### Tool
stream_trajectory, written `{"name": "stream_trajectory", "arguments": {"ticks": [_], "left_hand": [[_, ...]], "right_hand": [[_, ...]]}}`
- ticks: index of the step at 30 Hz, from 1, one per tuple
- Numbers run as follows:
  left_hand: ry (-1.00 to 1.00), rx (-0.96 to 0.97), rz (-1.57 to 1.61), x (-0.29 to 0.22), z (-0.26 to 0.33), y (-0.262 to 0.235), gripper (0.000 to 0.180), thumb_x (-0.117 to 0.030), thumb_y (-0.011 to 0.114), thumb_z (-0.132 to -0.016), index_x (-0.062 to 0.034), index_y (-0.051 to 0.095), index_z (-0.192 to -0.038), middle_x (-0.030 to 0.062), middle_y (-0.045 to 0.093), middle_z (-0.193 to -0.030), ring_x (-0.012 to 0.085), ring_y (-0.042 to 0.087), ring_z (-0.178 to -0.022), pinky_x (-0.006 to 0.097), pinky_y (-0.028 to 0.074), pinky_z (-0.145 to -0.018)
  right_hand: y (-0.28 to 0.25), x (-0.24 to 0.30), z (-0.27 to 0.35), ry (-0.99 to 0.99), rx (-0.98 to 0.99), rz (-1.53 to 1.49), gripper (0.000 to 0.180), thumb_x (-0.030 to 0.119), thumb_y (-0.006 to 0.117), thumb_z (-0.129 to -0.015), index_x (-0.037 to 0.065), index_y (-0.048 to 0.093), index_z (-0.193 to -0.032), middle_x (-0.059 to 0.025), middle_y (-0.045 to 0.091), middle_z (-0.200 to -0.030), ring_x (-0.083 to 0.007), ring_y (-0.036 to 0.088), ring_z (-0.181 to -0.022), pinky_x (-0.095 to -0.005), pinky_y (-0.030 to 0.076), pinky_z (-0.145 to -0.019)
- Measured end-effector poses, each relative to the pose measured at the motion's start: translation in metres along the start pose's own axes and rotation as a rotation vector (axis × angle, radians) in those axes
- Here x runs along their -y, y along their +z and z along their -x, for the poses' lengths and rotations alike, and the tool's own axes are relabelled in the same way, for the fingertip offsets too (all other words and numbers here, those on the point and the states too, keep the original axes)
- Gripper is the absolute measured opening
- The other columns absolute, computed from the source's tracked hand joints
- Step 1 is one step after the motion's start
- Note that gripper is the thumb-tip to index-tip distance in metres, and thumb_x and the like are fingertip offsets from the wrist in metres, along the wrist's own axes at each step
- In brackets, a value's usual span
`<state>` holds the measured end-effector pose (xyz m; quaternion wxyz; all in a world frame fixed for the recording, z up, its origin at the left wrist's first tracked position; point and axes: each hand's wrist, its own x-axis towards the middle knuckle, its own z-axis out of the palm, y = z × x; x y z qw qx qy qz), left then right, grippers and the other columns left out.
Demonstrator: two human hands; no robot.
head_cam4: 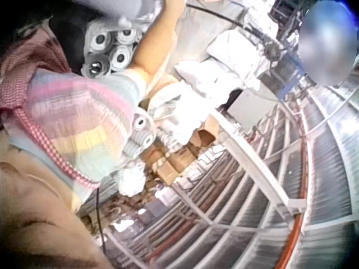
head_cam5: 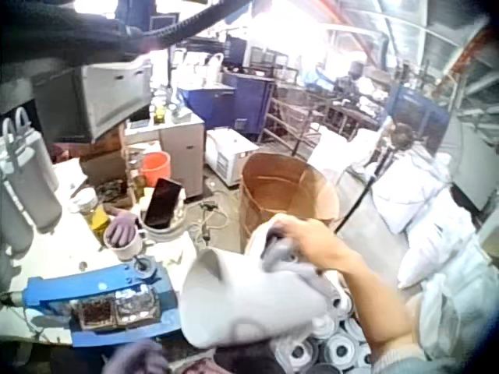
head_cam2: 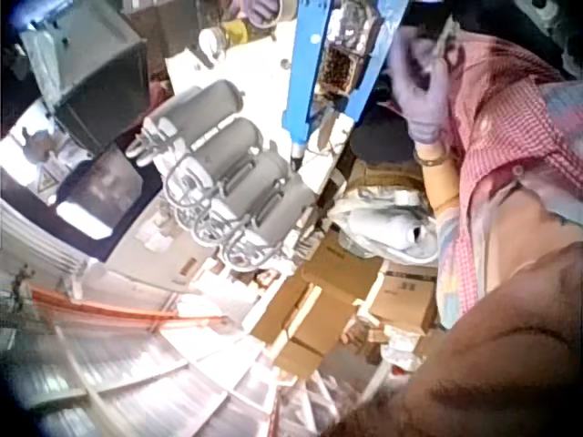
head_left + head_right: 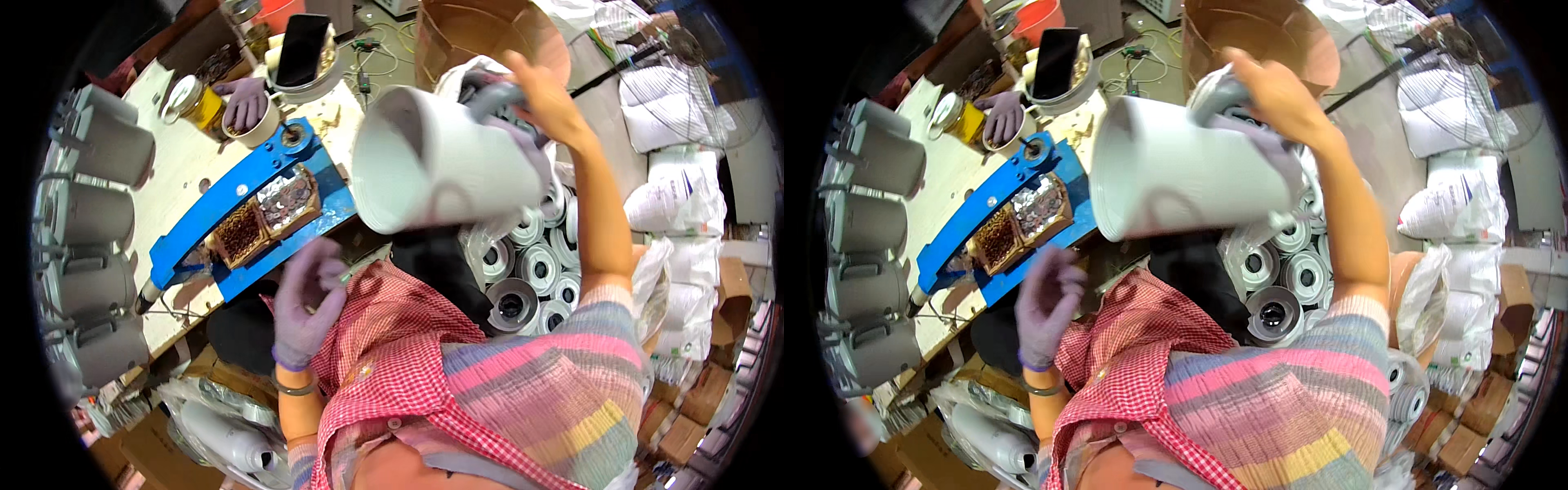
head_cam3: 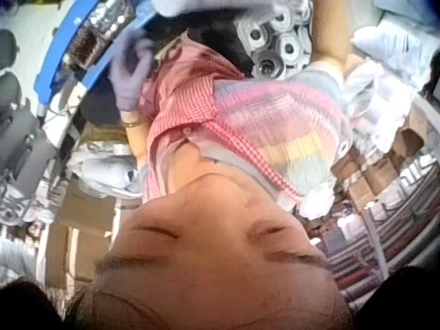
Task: The person assembles gray plastic sprayers by attaching handles to the bodies. They pick up a sprayer body, place it on a blue jig, insert a handle, and then place the finished unit on a table. The process is repeated multiple times throughout the clip.
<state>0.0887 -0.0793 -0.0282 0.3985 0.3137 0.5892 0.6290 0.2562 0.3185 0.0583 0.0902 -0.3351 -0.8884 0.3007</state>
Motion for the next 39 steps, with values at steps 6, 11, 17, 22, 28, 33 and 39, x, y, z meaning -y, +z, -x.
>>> {"name": "stream_trajectory", "arguments": {"ticks": [6,11,17,22,28,33,39], "left_hand": [[-0.794,0.445,0.7,0.096,-0.024,0.08,0.039,-0.021,0.04,-0.102,0.0015,0.048,-0.134,0.0174,0.064,-0.12,0.0235,0.067,-0.099,0.034,0.056,-0.082],[0.148,0.615,-0.257,0.094,-0.02,0.104,0.054,-0.023,0.072,-0.086,-0.0018,0.043,-0.127,0.0128,0.058,-0.122,0.0222,0.06,-0.109,0.038,0.052,-0.089],[-0.124,0.045,-0.117,0.094,0.045,0.006,0.041,-0.035,0.05,-0.1,0.0021,0.057,-0.117,0.0126,0.067,-0.11,0.0205,0.066,-0.093,0.036,0.055,-0.079],[-0.134,-0.164,0.219,0.096,0.076,-0.066,0.069,-0.062,0.038,-0.096,-0.0018,0.047,-0.13,0.014,0.057,-0.125,0.0261,0.058,-0.108,0.041,0.049,-0.092],[-0.032,-0.486,0.277,0.084,0.103,-0.103,0.061,-0.053,0.044,-0.099,0.0001,0.049,-0.128,0.0091,0.061,-0.12,0.0235,0.06,-0.105,0.041,0.051,-0.087],[0.091,-0.586,-0.119,0.066,0.151,-0.135,0.054,-0.048,0.043,-0.101,0.0,0.052,-0.125,0.0092,0.063,-0.117,0.023,0.061,-0.102,0.04,0.052,-0.087],[0.357,-0.84,0.146,0.078,0.209,-0.174,0.041,-0.037,0.043,-0.103,-0.0014,0.059,-0.117,0.0089,0.066,-0.106,0.0216,0.064,-0.095,0.037,0.055,-0.084]], "right_hand": [[0.04,-0.096,0.161,0.498,-0.142,-1.478,0.032,0.03,0.059,-0.094,0.002,0.066,-0.109,-0.0073,0.067,-0.114,-0.0202,0.064,-0.097,-0.0346,0.052,-0.077],[0.09,-0.127,0.22,0.409,0.324,-1.059,0.032,0.029,0.067,-0.088,0.006,0.067,-0.111,-0.0078,0.066,-0.117,-0.025,0.063,-0.102,-0.038,0.051,-0.084],[0.135,-0.16,0.353,0.066,0.727,0.113,0.037,0.028,0.076,-0.081,0.011,0.068,-0.113,-0.0084,0.065,-0.121,-0.0307,0.062,-0.108,-0.0421,0.05,-0.091],[0.132,-0.247,0.407,0.498,0.2,0.145,0.049,0.023,0.081,-0.072,0.007,0.068,-0.116,-0.0116,0.07,-0.102,-0.0291,0.068,-0.08,-0.0377,0.054,-0.074],[0.06,-0.256,0.365,0.458,-0.349,-0.01,0.031,0.022,0.068,-0.089,0.001,0.066,-0.111,-0.0128,0.068,-0.089,-0.0194,0.063,-0.079,-0.0323,0.048,-0.073],[0.074,-0.135,0.319,0.356,-0.374,-0.983,0.061,0.045,0.033,-0.103,-0.001,0.049,-0.139,-0.0144,0.051,-0.143,-0.0243,0.044,-0.133,-0.0361,0.033,-0.112],[0.194,-0.023,0.252,0.026,0.334,-0.298,0.068,0.029,0.076,-0.084,-0.002,0.047,-0.138,-0.0225,0.054,-0.127,-0.0319,0.05,-0.12,-0.0435,0.036,-0.108]]}}
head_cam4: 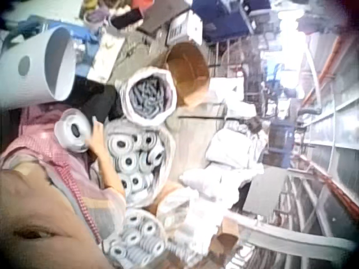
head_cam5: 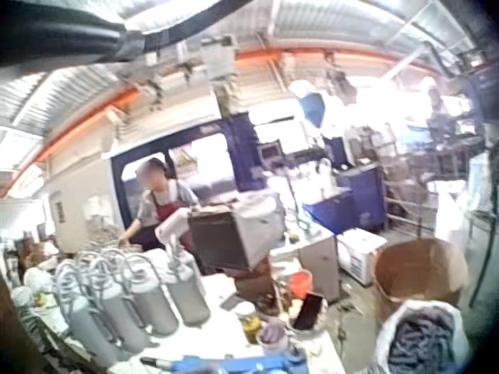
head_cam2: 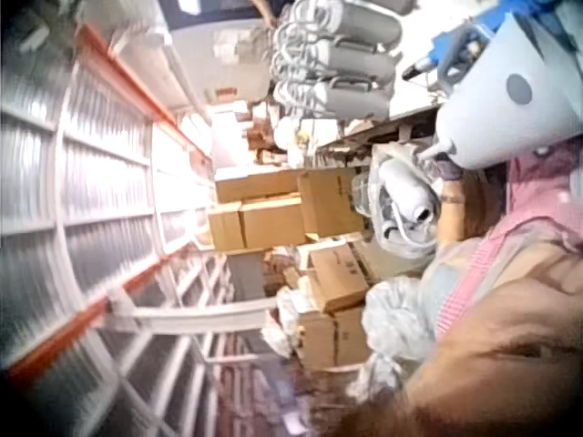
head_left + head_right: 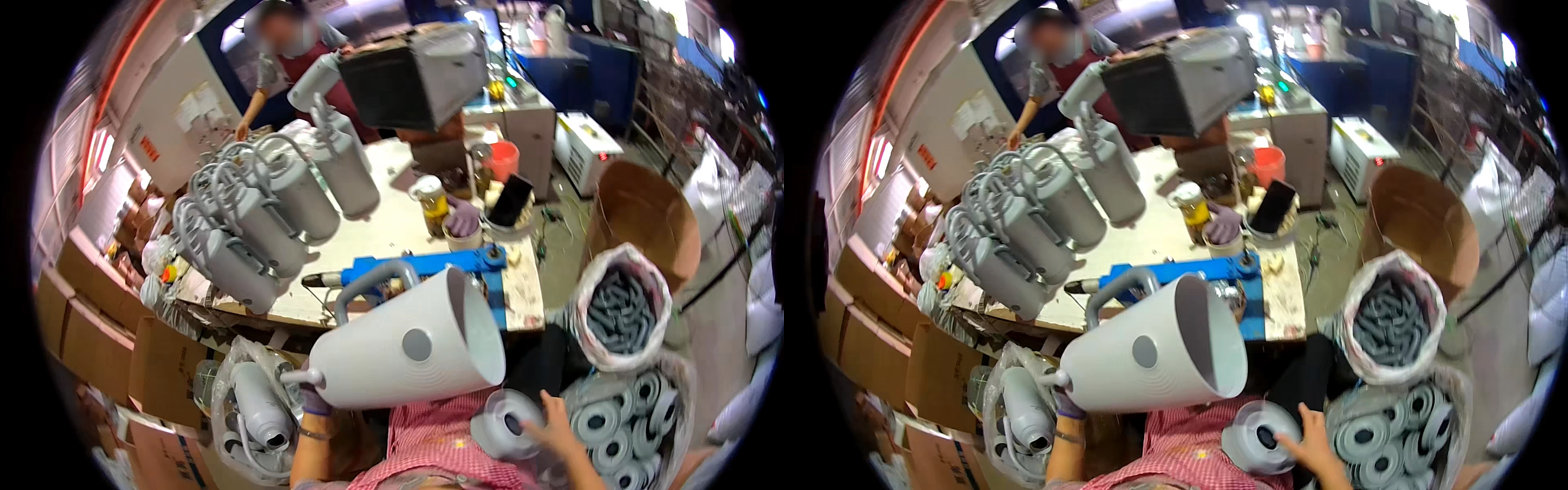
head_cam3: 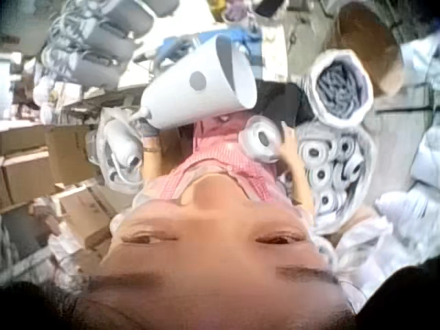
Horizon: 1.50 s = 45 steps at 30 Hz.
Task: The person assembles gray plastic sprayers by attaching handles to the bodies. They pick up a sprayer body, place it on a blue jig, insert a handle, and then place the finished unit on a table. The process is repeated multiple times throughout the clip.
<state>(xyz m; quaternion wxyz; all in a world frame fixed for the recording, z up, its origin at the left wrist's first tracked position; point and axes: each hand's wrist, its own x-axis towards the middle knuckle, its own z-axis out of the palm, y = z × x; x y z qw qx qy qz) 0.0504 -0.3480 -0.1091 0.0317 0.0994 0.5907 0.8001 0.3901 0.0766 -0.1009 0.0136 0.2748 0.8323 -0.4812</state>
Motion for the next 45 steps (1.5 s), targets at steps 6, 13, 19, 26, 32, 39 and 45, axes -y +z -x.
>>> {"name": "stream_trajectory", "arguments": {"ticks": [6,13,19,26,32,39,45], "left_hand": [[-0.119,0.116,0.55,-0.026,0.041,-0.064,0.079,-0.066,0.043,-0.094,-0.0066,0.039,-0.146,0.0137,0.043,-0.148,0.0332,0.046,-0.129,0.049,0.035,-0.112],[-0.067,-0.133,-0.384,-0.064,0.078,-0.029,0.043,-0.033,0.042,-0.101,-0.0009,0.057,-0.126,0.0115,0.066,-0.117,0.0235,0.064,-0.103,0.038,0.051,-0.091],[-0.307,0.113,0.192,-0.081,0.073,-0.023,0.048,-0.037,0.042,-0.1,-0.008,0.047,-0.138,0.0121,0.057,-0.133,0.0253,0.055,-0.121,0.036,0.043,-0.104],[-0.542,0.076,0.197,-0.105,0.079,-0.032,0.053,-0.037,0.043,-0.1,-0.0077,0.04,-0.144,0.012,0.049,-0.141,0.0269,0.047,-0.128,0.039,0.037,-0.109],[0.508,-0.261,-1.165,-0.164,0.07,0.004,0.043,-0.029,0.046,-0.099,0.0065,0.058,-0.12,0.0173,0.065,-0.115,0.0313,0.063,-0.102,0.041,0.048,-0.093],[0.574,-0.356,-1.101,-0.224,0.069,0.008,0.037,-0.025,0.049,-0.095,0.0045,0.063,-0.112,0.0164,0.067,-0.108,0.0295,0.063,-0.099,0.04,0.049,-0.092],[0.473,-0.28,-1.226,-0.298,0.103,0.007,0.035,-0.026,0.053,-0.092,0.0028,0.065,-0.109,0.015,0.068,-0.102,0.0286,0.065,-0.093,0.04,0.05,-0.089]], "right_hand": [[0.017,0.015,-0.035,-0.426,0.176,0.086,0.036,0.03,0.073,-0.084,0.0,0.07,-0.103,-0.0184,0.066,-0.102,-0.0347,0.061,-0.098,-0.0435,0.047,-0.088],[0.007,0.128,-0.141,-0.571,-0.136,-0.443,0.058,0.043,0.07,-0.084,-0.006,0.06,-0.112,-0.0108,0.059,-0.096,-0.0197,0.055,-0.085,-0.0335,0.045,-0.077],[0.031,0.208,-0.122,-1.255,-0.25,-0.17,0.076,0.043,0.084,-0.061,-0.005,0.063,-0.116,-0.0126,0.056,-0.093,-0.0286,0.052,-0.086,-0.0411,0.044,-0.078],[0.02,0.203,-0.101,-1.272,-0.138,-0.227,0.076,0.052,0.085,-0.06,-0.003,0.065,-0.109,-0.0092,0.057,-0.089,-0.0286,0.052,-0.082,-0.0418,0.044,-0.078],[0.07,0.194,-0.129,-0.331,-0.008,-0.804,0.061,0.046,0.065,-0.086,-0.009,0.06,-0.11,-0.0098,0.061,-0.098,-0.0152,0.055,-0.082,-0.0297,0.046,-0.07],[0.073,0.215,-0.136,-1.519,-0.042,-0.432,0.084,0.068,0.05,-0.091,-0.002,0.049,-0.136,-0.0183,0.053,-0.114,-0.0292,0.055,-0.116,-0.0388,0.043,-0.1],[0.2,0.263,-0.188,-0.098,0.579,-1.148,0.07,0.06,0.051,-0.095,0.001,0.051,-0.133,-0.0127,0.06,-0.118,-0.0228,0.06,-0.102,-0.0358,0.048,-0.088]]}}
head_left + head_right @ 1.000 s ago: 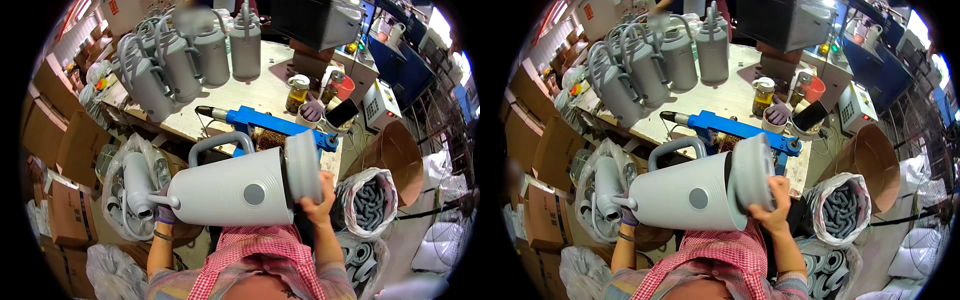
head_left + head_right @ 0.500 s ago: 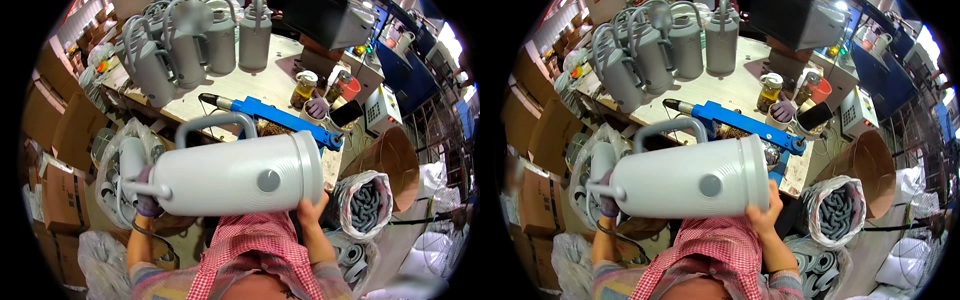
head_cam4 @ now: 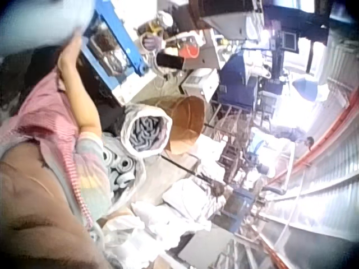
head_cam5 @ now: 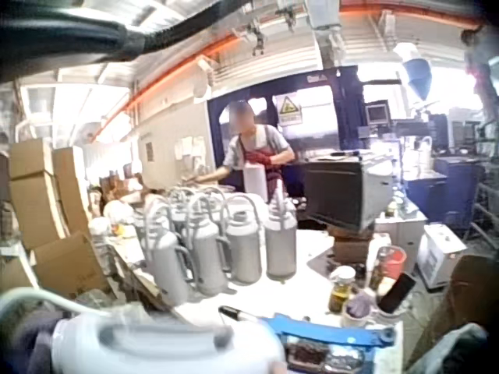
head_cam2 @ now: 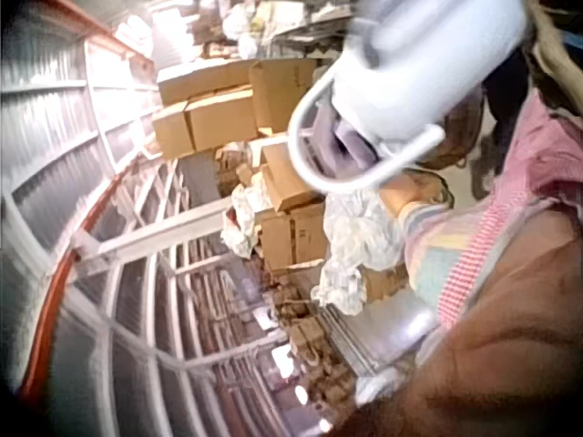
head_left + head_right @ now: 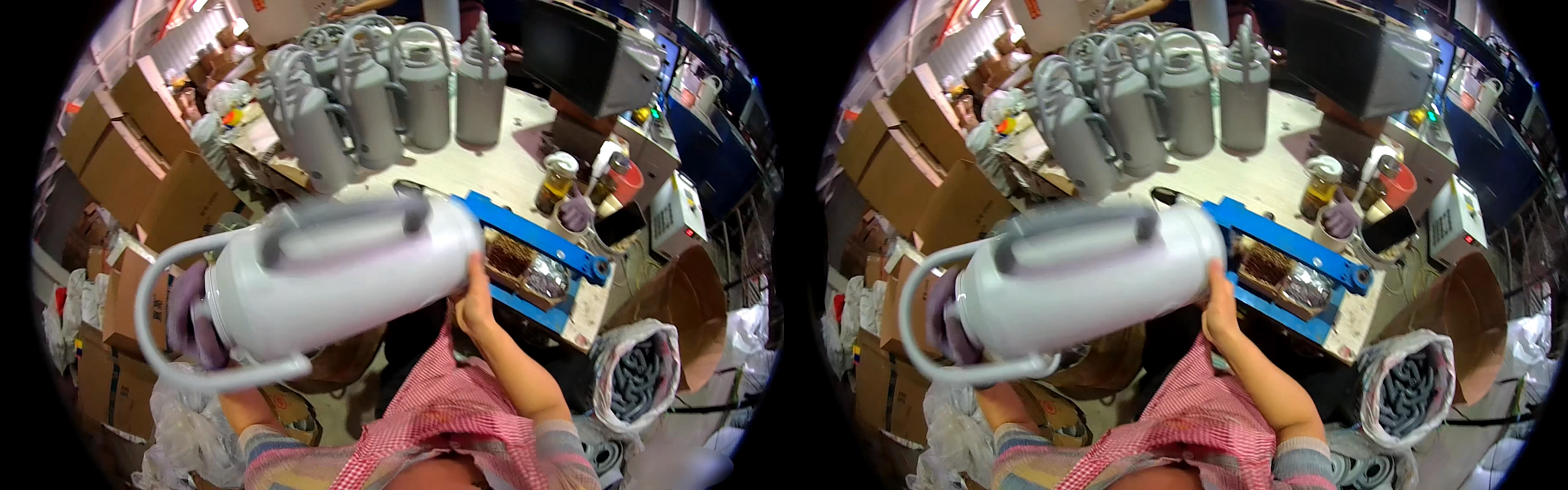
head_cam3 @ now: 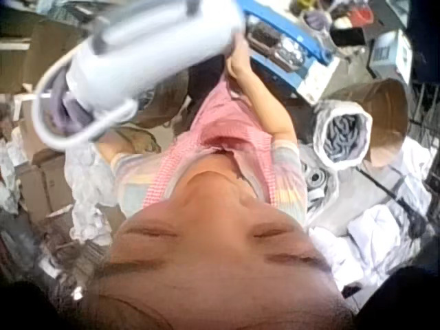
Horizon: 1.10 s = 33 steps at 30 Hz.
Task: The person assembles gray plastic sprayers by attaching handles to the bodies. They pick up a sprayer body, place it on a blue jig, insert a handle, and then place the finished unit on a table. The process is repeated multiple times throughout the clip.
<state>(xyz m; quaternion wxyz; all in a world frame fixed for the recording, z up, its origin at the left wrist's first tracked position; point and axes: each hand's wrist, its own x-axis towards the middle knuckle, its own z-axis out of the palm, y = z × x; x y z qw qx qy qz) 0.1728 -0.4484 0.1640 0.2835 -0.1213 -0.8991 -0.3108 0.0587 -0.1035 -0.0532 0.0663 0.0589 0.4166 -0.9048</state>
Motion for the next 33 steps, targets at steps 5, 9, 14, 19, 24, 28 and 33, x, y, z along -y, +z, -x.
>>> {"name": "stream_trajectory", "arguments": {"ticks": [5,9,14,19,24,28,33], "left_hand": [[0.093,0.158,-0.108,-0.022,-0.046,-0.046,0.034,-0.026,0.056,-0.09,0.0013,0.067,-0.107,0.0138,0.069,-0.098,0.0278,0.066,-0.089,0.04,0.052,-0.086],[0.295,0.174,-0.198,-0.003,-0.13,-0.031,0.033,-0.027,0.059,-0.089,0.0002,0.068,-0.105,0.0129,0.07,-0.094,0.0272,0.067,-0.086,0.04,0.053,-0.084],[0.501,0.042,-0.241,0.068,-0.262,0.065,0.033,-0.031,0.066,-0.083,-0.0042,0.07,-0.101,0.0114,0.071,-0.087,0.0276,0.068,-0.077,0.04,0.055,-0.078],[0.298,0.066,-0.459,0.141,-0.323,0.152,0.033,-0.034,0.071,-0.082,-0.0103,0.071,-0.104,0.0111,0.069,-0.104,0.0319,0.064,-0.094,0.04,0.051,-0.087],[0.172,-0.5,-0.103,0.187,-0.274,0.18,0.047,-0.025,0.066,-0.09,-0.0065,0.059,-0.132,0.0183,0.056,-0.134,0.0364,0.044,-0.13,0.045,0.034,-0.11],[-0.119,-0.643,-0.055,0.191,-0.175,0.261,0.124,-0.045,0.086,-0.068,-0.0021,0.01,-0.156,0.0217,0.013,-0.161,0.038,0.014,-0.148,0.048,0.015,-0.121],[-0.421,-0.54,0.038,0.228,-0.137,0.361,0.154,-0.055,0.093,-0.039,-0.0018,0.005,-0.154,0.0275,0.006,-0.158,0.0447,0.014,-0.146,0.054,0.019,-0.119]], "right_hand": [[0.064,-0.038,-0.062,0.667,0.601,0.631,0.079,0.065,0.048,-0.095,0.001,0.045,-0.14,-0.0153,0.065,-0.113,-0.0226,0.066,-0.089,-0.0416,0.058,-0.067],[0.078,0.007,-0.088,-0.022,0.332,0.755,0.062,0.037,0.061,-0.097,-0.005,0.042,-0.138,-0.0156,0.064,-0.111,-0.0197,0.064,-0.093,-0.0311,0.051,-0.083],[0.058,0.091,-0.087,-0.278,0.434,0.879,0.049,0.029,0.065,-0.095,0.001,0.05,-0.132,-0.0167,0.061,-0.123,-0.021,0.063,-0.1,-0.0335,0.05,-0.088],[0.072,0.151,-0.117,-0.344,0.398,1.139,0.051,0.032,0.068,-0.093,0.0,0.053,-0.129,-0.018,0.063,-0.118,-0.0237,0.067,-0.095,-0.0353,0.054,-0.082],[0.068,0.186,-0.22,-0.462,0.335,1.307,0.049,0.034,0.066,-0.094,0.0,0.055,-0.128,-0.0218,0.058,-0.126,-0.0313,0.061,-0.11,-0.0401,0.05,-0.092],[0.099,0.195,-0.36,-0.93,0.208,1.505,0.054,0.036,0.064,-0.092,0.002,0.053,-0.132,-0.026,0.05,-0.133,-0.0414,0.048,-0.125,-0.0458,0.039,-0.107],[0.166,0.18,-0.505,-0.938,-0.156,1.563,0.06,0.048,0.066,-0.087,0.003,0.061,-0.126,-0.0307,0.048,-0.135,-0.0424,0.047,-0.127,-0.0464,0.037,-0.108]]}}
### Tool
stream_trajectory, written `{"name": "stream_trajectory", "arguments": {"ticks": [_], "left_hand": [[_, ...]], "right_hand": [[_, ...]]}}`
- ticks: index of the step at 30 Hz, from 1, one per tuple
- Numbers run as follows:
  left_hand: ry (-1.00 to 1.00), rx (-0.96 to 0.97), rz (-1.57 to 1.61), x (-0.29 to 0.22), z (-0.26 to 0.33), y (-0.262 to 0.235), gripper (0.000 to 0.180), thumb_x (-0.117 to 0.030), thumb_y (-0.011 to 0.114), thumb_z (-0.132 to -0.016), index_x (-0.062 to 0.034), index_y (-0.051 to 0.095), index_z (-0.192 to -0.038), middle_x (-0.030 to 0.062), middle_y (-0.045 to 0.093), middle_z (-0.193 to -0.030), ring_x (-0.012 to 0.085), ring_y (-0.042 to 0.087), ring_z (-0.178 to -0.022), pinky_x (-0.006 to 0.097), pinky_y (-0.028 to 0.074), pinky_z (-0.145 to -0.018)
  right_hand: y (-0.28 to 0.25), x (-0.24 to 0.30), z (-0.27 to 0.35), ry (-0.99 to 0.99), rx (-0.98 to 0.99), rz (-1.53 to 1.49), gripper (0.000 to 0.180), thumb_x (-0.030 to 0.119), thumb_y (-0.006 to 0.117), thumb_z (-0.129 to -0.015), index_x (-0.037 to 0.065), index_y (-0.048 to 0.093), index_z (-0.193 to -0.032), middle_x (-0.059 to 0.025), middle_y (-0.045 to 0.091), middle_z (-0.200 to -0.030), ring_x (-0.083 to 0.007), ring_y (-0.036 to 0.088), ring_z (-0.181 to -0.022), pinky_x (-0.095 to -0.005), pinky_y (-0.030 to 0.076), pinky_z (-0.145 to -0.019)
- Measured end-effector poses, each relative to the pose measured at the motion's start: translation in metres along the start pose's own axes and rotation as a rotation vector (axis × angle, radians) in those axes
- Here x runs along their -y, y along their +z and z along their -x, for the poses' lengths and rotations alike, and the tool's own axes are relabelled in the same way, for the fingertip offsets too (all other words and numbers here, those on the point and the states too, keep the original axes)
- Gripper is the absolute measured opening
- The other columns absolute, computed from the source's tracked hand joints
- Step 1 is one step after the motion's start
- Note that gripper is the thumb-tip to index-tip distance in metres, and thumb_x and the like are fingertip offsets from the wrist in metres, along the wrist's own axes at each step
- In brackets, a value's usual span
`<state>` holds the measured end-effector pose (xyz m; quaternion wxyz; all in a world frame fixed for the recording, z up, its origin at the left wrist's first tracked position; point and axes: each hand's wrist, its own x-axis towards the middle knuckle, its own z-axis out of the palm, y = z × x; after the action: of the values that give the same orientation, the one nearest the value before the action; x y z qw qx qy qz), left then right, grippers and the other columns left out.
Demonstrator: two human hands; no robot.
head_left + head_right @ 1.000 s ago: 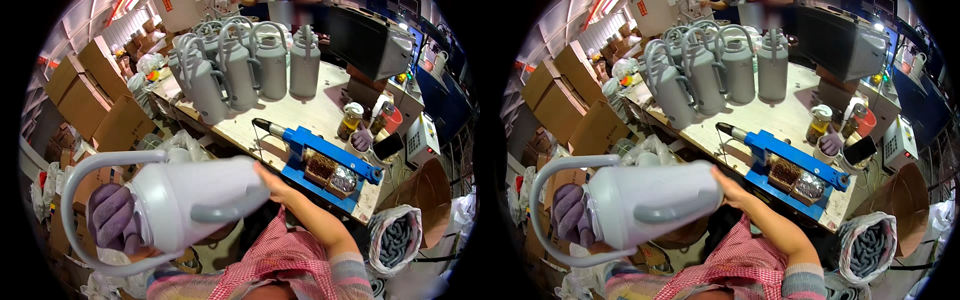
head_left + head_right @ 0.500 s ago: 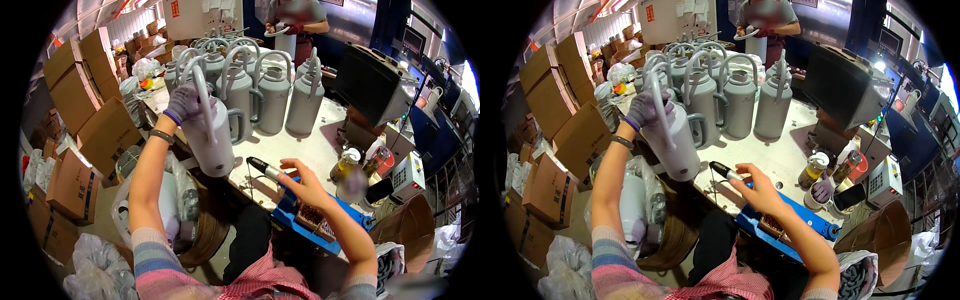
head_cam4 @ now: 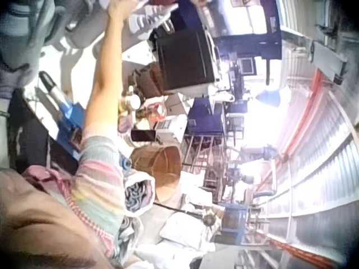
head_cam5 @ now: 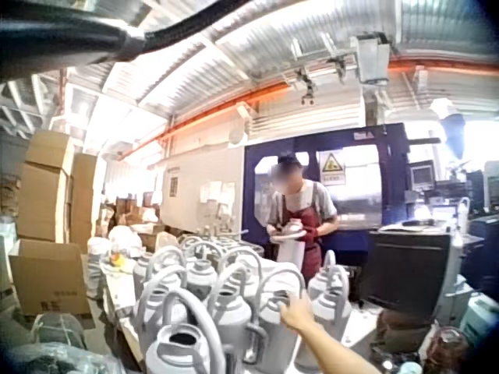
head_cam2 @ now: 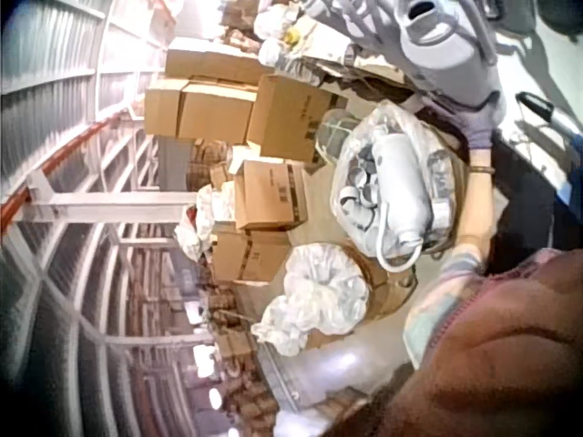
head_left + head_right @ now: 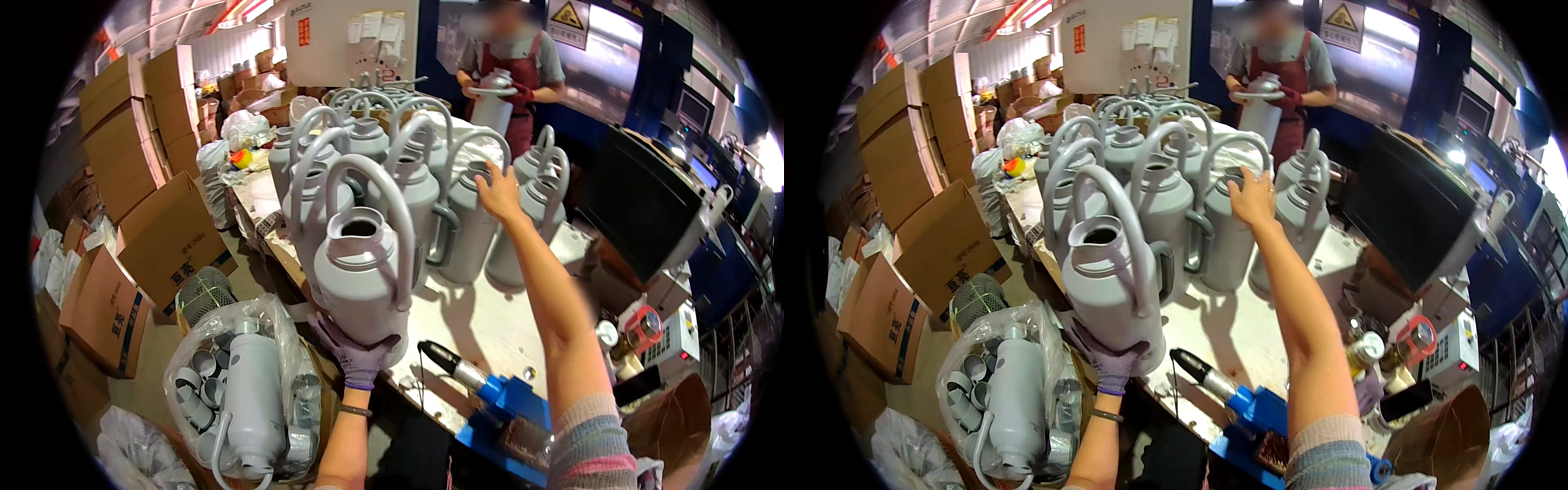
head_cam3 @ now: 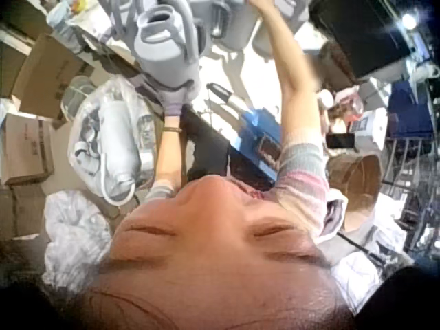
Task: The person assembles gray plastic sprayers by attaching handles to the bodies. They pick up a sprayer body, place it on a blue jig, insert a handle, and then place the finished unit on a table. The process is repeated multiple times throughout the clip.
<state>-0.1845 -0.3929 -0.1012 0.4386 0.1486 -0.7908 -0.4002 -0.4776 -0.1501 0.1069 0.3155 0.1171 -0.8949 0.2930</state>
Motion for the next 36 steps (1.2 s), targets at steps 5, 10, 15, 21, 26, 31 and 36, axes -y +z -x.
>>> {"name": "stream_trajectory", "arguments": {"ticks": [5,10,15,21,26,31,36], "left_hand": [[0.063,0.023,0.071,0.032,-0.032,0.02,0.154,-0.053,0.094,-0.039,-0.0024,0.004,-0.154,0.0258,0.009,-0.158,0.0435,0.015,-0.146,0.054,0.02,-0.119],[0.12,0.069,0.098,0.044,-0.046,0.036,0.153,-0.053,0.093,-0.04,-0.0017,0.005,-0.154,0.0251,0.012,-0.157,0.0423,0.016,-0.146,0.052,0.02,-0.119],[0.122,-0.003,0.191,0.016,-0.046,0.024,0.148,-0.059,0.091,-0.048,-0.0018,0.006,-0.155,0.0214,0.011,-0.159,0.0362,0.013,-0.147,0.049,0.016,-0.12],[-0.079,0.184,0.943,-0.132,-0.009,-0.024,0.102,-0.073,0.048,-0.087,0.0014,0.022,-0.152,0.0192,0.034,-0.151,0.0306,0.037,-0.137,0.043,0.031,-0.113],[0.09,0.526,1.063,-0.253,0.047,-0.068,0.059,-0.039,0.045,-0.1,0.0082,0.048,-0.135,0.0191,0.056,-0.133,0.0264,0.054,-0.12,0.04,0.04,-0.104],[-0.172,1.118,1.052,-0.28,0.142,-0.124,0.054,-0.02,0.051,-0.098,0.007,0.04,-0.143,0.0174,0.05,-0.139,0.0236,0.058,-0.117,0.033,0.046,-0.099],[0.522,1.347,0.426,-0.236,0.184,-0.033,0.026,-0.015,0.065,-0.091,-0.0056,0.067,-0.116,0.0151,0.069,-0.11,0.0291,0.067,-0.099,0.037,0.053,-0.088]], "right_hand": [[0.024,-0.006,-0.023,0.214,0.067,-0.061,0.062,0.06,0.074,-0.074,0.003,0.071,-0.098,-0.0246,0.064,-0.112,-0.0398,0.06,-0.108,-0.0456,0.047,-0.093],[-0.059,0.03,-0.047,-0.007,-0.093,0.035,0.059,0.059,0.075,-0.069,0.004,0.06,-0.084,-0.0184,0.067,-0.092,-0.0355,0.064,-0.089,-0.0452,0.048,-0.075],[-0.263,0.068,-0.038,-0.312,-0.188,-0.21,0.064,0.044,0.078,-0.076,0.01,0.059,-0.127,-0.014,0.065,-0.11,-0.0247,0.062,-0.104,-0.0327,0.051,-0.084],[-0.453,0.039,0.172,-0.426,0.045,-0.695,0.094,0.048,0.081,-0.071,0.003,0.04,-0.144,-0.015,0.046,-0.141,-0.0297,0.052,-0.126,-0.0419,0.046,-0.104],[-0.468,-0.009,0.365,0.154,0.099,-0.312,0.107,0.072,0.061,-0.062,0.003,0.04,-0.141,-0.0165,0.045,-0.143,-0.0301,0.045,-0.127,-0.0438,0.022,-0.113],[-0.541,-0.05,0.516,0.163,-0.387,0.088,0.072,0.057,0.039,-0.095,-0.003,0.053,-0.132,-0.0168,0.06,-0.12,-0.0263,0.06,-0.109,-0.0391,0.045,-0.098],[-0.583,-0.063,0.641,0.564,-0.727,-0.278,0.048,0.038,0.039,-0.102,-0.003,0.056,-0.123,-0.015,0.06,-0.118,-0.0229,0.06,-0.103,-0.0348,0.049,-0.092]]}}
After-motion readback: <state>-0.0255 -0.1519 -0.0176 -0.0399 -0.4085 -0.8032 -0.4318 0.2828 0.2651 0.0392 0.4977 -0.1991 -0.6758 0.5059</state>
